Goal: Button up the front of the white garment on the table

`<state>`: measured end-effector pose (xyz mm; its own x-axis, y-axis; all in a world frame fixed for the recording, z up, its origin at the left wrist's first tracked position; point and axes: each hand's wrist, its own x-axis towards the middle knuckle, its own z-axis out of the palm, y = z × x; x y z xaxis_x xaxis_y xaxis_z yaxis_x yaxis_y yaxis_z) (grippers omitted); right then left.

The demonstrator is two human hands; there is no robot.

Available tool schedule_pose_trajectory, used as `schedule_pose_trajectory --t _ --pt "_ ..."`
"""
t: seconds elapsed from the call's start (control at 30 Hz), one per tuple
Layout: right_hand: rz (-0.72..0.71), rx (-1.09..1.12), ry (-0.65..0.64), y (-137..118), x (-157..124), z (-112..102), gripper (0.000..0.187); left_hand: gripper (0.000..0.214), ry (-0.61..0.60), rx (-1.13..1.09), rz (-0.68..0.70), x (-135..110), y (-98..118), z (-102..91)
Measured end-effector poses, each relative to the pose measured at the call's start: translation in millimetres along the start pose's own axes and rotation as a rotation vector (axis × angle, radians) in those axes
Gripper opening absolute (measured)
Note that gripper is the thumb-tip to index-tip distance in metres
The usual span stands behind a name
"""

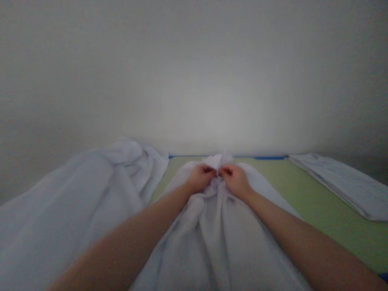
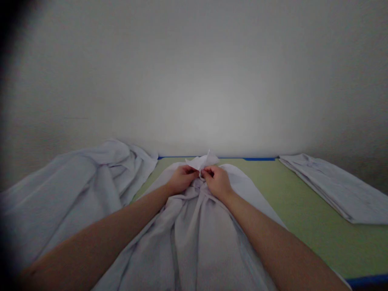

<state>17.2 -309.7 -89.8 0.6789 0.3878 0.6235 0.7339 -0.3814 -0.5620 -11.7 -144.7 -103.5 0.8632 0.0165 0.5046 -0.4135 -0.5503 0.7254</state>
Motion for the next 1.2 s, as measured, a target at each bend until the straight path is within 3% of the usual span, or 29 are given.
schedule_pose_trajectory --t 0.37,0.77,1.0,1.2 --pt "-0.068 -0.133 0.01 -4.5 -2.5 0.3 0.019 0.038 -0.017 0.029 -0.056 -0.3 1.7 1.1" --pt "-0.069 -0.064 0.017 -2.6 -3.2 -1.3 0.014 0.031 0.025 0.092 -0.032 -0.7 6.1 1.9" --pt "-0.065 -0.071 0.039 -1.8 -1.0 2.4 0.013 0.026 0.037 -0.053 -0.091 -0.3 0.9 3.1" --pt "-0.073 -0.008 0.007 1.3 0.4 4.0 0.008 0.028 -0.002 -0.354 -0.17 1.1 -5.8 10.2"
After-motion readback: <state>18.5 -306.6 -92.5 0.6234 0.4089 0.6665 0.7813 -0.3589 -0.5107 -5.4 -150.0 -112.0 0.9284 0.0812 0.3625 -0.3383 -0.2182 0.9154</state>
